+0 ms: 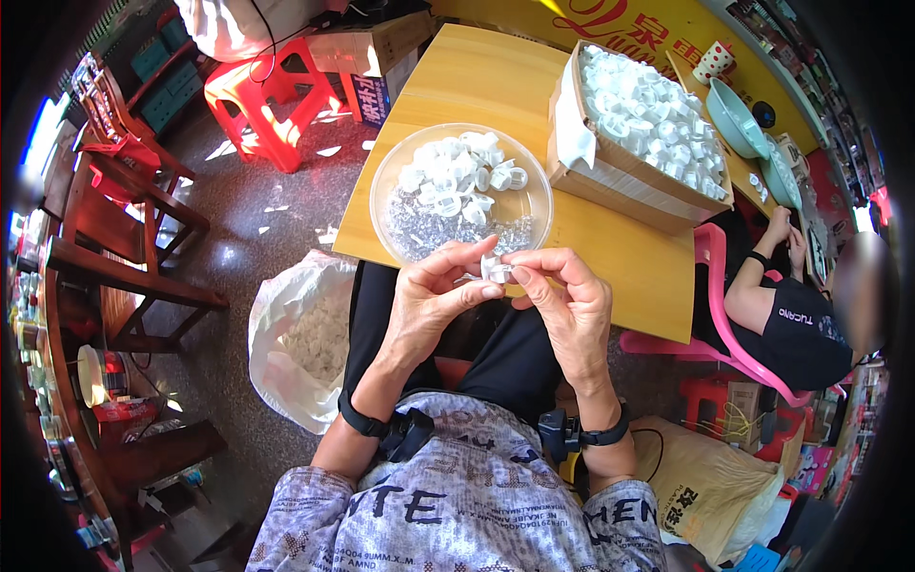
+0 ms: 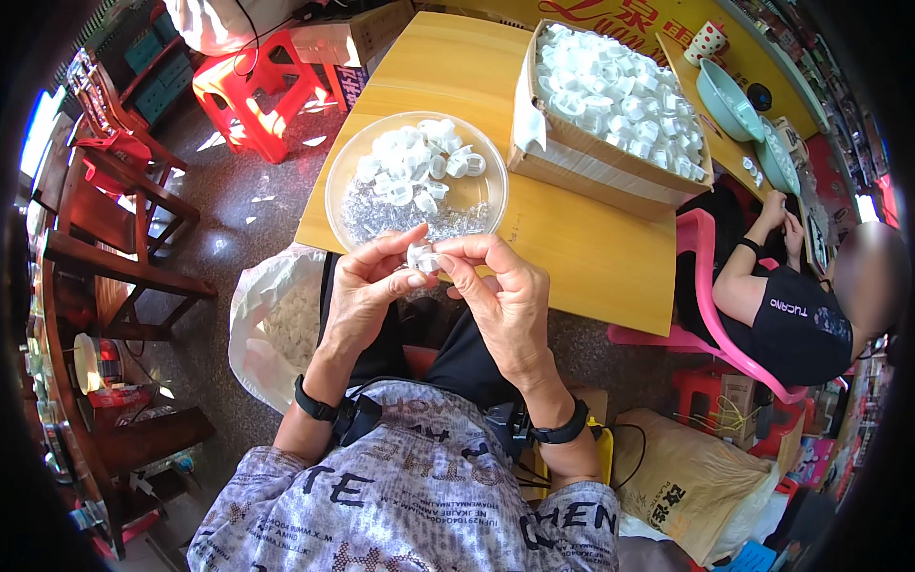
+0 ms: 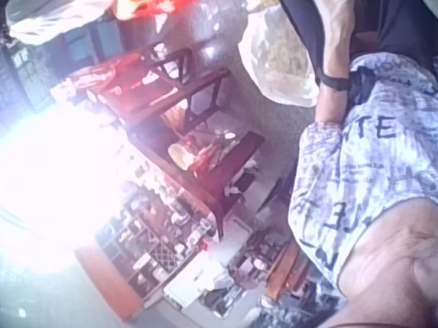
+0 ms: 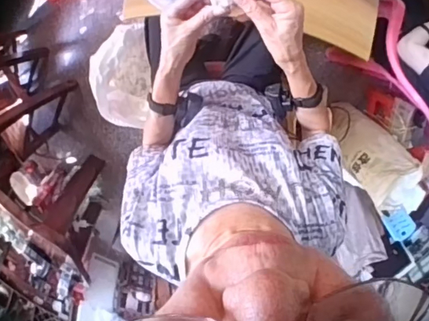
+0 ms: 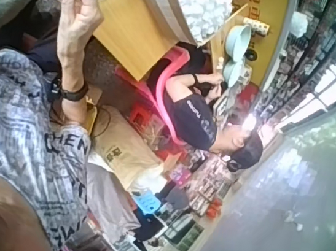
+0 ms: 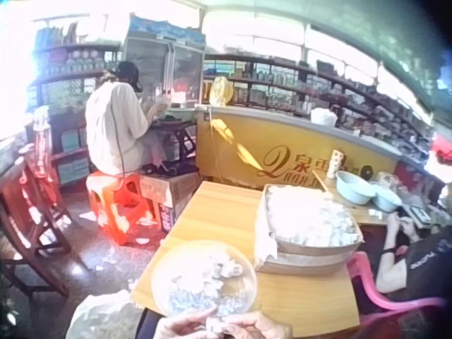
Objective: Assembling small white plastic components by hand.
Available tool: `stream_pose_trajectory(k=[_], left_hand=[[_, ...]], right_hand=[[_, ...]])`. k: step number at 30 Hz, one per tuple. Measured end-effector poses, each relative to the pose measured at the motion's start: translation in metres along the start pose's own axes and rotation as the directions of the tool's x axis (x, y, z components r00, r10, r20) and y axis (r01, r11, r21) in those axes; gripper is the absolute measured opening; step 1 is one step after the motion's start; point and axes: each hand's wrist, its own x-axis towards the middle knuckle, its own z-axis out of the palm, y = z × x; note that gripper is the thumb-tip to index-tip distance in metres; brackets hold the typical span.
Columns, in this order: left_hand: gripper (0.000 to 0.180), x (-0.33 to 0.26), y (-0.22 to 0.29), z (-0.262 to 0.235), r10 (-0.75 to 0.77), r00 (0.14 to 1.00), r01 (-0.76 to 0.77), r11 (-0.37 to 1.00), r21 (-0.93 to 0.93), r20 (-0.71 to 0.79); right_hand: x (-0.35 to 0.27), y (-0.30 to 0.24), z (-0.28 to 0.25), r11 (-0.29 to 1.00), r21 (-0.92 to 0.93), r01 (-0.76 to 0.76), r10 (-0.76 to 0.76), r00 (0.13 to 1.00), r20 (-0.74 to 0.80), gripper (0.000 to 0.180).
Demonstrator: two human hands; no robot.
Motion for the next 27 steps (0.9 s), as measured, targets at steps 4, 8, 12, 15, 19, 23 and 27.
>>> stream_pose_trajectory(k=[4, 8, 12, 15, 19, 23, 27], left_hand=[[0.047, -0.002, -0.004, 0.002, 0.084, 0.995, -0.088, 0.993, 0.082, 0.058], [0.047, -0.010, -0.006, 0.004, 0.125, 0.991, -0.132, 0.980, 0.151, 0.052], [0.047, -0.014, -0.005, 0.000, 0.131, 0.991, -0.135, 0.981, 0.139, 0.037], [0.047, -0.012, -0.006, 0.000, 0.137, 0.990, -0.137, 0.980, 0.147, 0.013], [0.049, -0.010, -0.006, -0.010, 0.160, 0.987, -0.160, 0.973, 0.165, 0.010], [0.050, 0.005, 0.004, 0.001, 0.121, 0.992, -0.117, 0.988, 0.098, -0.039], [0.043, 0.020, -0.003, -0.015, 0.146, 0.988, -0.131, 0.967, 0.220, -0.050]], right_hand=[[-0.008, -0.003, -0.002, 0.996, -0.064, 0.059, -0.059, 0.998, -0.006, 0.009], [-0.019, -0.005, 0.002, 0.997, -0.061, 0.049, -0.051, 0.998, -0.036, 0.007], [-0.019, -0.009, 0.004, 0.998, -0.045, 0.052, -0.052, 0.999, -0.005, 0.006], [-0.016, -0.012, 0.004, 0.999, -0.028, 0.044, -0.044, 0.999, 0.004, 0.005], [-0.003, -0.008, 0.006, 0.994, -0.089, 0.058, -0.058, 0.998, 0.013, 0.005], [0.023, -0.008, -0.016, 0.980, -0.169, 0.105, -0.113, 0.993, -0.036, 0.008], [0.056, -0.017, -0.064, 0.994, -0.108, 0.025, -0.047, 0.977, -0.209, 0.011]])
